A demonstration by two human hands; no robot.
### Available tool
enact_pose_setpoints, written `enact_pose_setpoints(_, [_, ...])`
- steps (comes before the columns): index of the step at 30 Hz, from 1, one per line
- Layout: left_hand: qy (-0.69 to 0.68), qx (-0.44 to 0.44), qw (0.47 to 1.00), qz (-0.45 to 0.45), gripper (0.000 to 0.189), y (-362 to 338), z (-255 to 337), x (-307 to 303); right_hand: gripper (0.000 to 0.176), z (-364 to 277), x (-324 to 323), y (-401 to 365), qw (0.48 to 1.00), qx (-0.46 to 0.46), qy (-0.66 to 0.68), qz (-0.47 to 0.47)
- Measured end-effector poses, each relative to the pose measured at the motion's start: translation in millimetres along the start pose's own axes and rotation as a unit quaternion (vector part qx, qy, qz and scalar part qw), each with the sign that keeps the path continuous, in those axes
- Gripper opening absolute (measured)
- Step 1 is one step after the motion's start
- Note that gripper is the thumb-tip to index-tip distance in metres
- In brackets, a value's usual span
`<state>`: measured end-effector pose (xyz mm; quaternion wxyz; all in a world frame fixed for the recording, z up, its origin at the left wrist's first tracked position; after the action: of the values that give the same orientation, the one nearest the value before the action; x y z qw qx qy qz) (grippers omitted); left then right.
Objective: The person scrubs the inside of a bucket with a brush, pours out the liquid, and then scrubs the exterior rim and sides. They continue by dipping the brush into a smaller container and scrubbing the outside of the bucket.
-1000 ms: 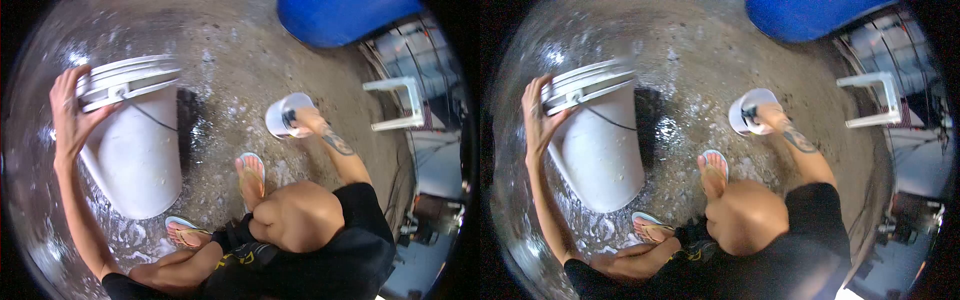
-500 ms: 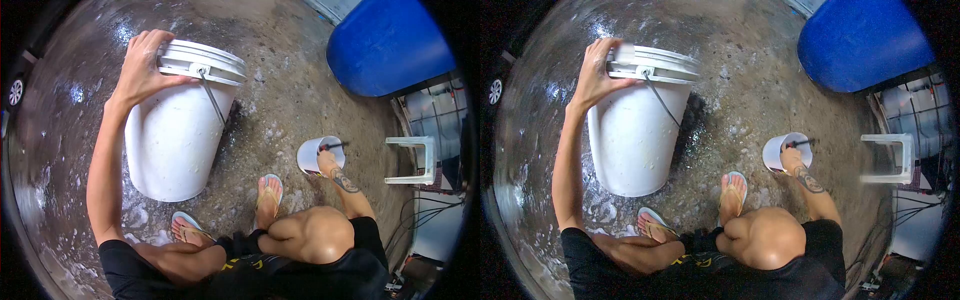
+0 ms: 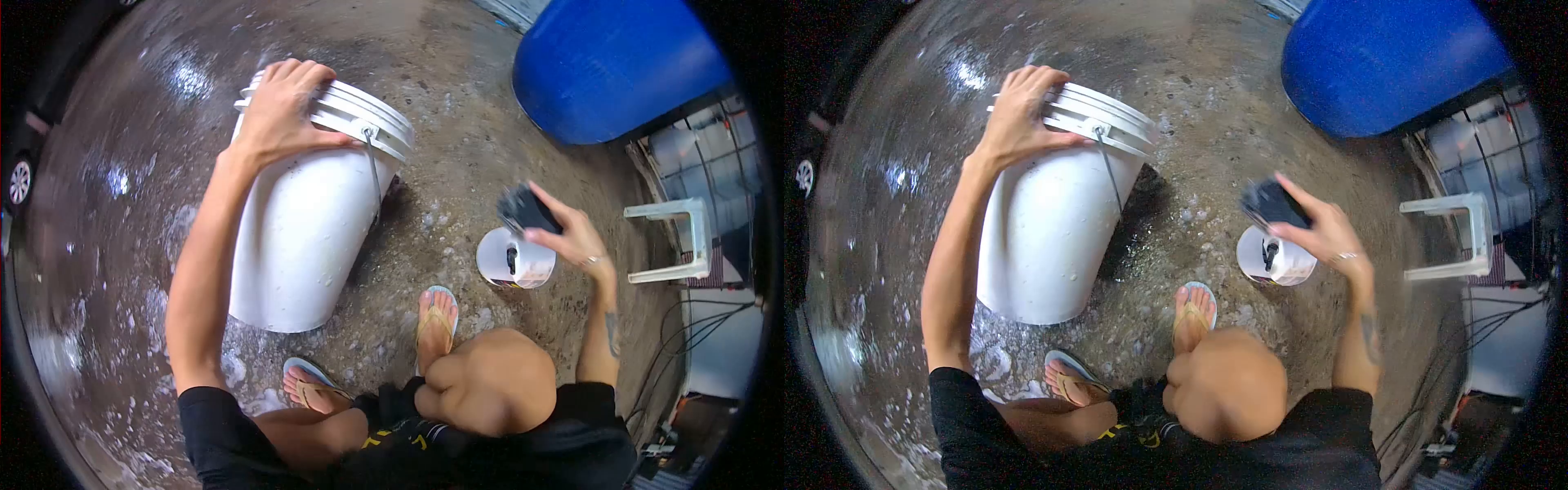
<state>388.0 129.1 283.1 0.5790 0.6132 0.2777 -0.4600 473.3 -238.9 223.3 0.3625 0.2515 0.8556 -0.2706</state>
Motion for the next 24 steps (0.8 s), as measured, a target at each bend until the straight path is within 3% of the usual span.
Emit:
enact_pose_setpoints(1, [-0.011, 0.007, 1.0, -0.021, 0.077, 11, 2, 17, 0.083, -4, 5, 15, 0.995, -0.069, 0.059, 0.05])
enact_pose_setpoints(5, [-0.018, 0.028, 0.997, -0.072, 0.078, 47, 23, 69, 0.081, 9, 21, 68, 0.989, -0.016, 0.043, 0.144])
enact_pose_setpoints(7, [-0.031, 0.036, 0.994, -0.096, 0.078, 61, 34, 91, 0.081, 30, 32, 93, 0.967, -0.082, 0.102, 0.218])
enact_pose_setpoints(9, [-0.052, 0.059, 0.987, -0.141, 0.078, 72, 50, 112, 0.079, 35, 47, 117, 0.965, -0.08, 0.142, 0.208])
enact_pose_setpoints(10, [-0.044, 0.066, 0.986, -0.145, 0.078, 77, 54, 117, 0.077, 34, 55, 131, 0.941, -0.122, 0.233, 0.213])
enact_pose_setpoints(15, [-0.044, 0.071, 0.986, -0.144, 0.076, 79, 57, 120, 0.076, -29, 33, 157, 0.949, -0.17, 0.181, 0.195])
enact_pose_setpoints(16, [-0.048, 0.061, 0.984, -0.158, 0.076, 79, 51, 122, 0.076, -17, 44, 156, 0.953, -0.137, 0.216, 0.165])
enact_pose_setpoints(17, [-0.048, 0.053, 0.983, -0.167, 0.076, 81, 45, 123, 0.078, -2, 50, 144, 0.931, -0.187, 0.204, 0.239])
enact_pose_setpoints(19, [-0.064, 0.052, 0.983, -0.163, 0.075, 80, 43, 121, 0.081, 57, 92, 127, 0.921, -0.141, 0.269, 0.243])
enact_pose_setpoints(23, [-0.057, 0.034, 0.98, -0.19, 0.073, 83, 43, 127, 0.081, 46, 86, 131, 0.916, -0.127, 0.297, 0.24])
enact_pose_setpoints(24, [-0.062, 0.034, 0.978, -0.198, 0.074, 81, 45, 129, 0.081, 6, 67, 140, 0.92, -0.171, 0.263, 0.234])
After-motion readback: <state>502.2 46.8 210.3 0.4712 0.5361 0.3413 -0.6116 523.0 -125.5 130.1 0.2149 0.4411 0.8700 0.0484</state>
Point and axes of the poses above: each hand's wrist, its own y-axis towards the middle knuckle, its own x-axis out of the palm, z = x × y, the point moved 10 cm from there along y, towards the middle knuckle, and after that the axes turned 11 degrees about -z, right-handed, at the moved point
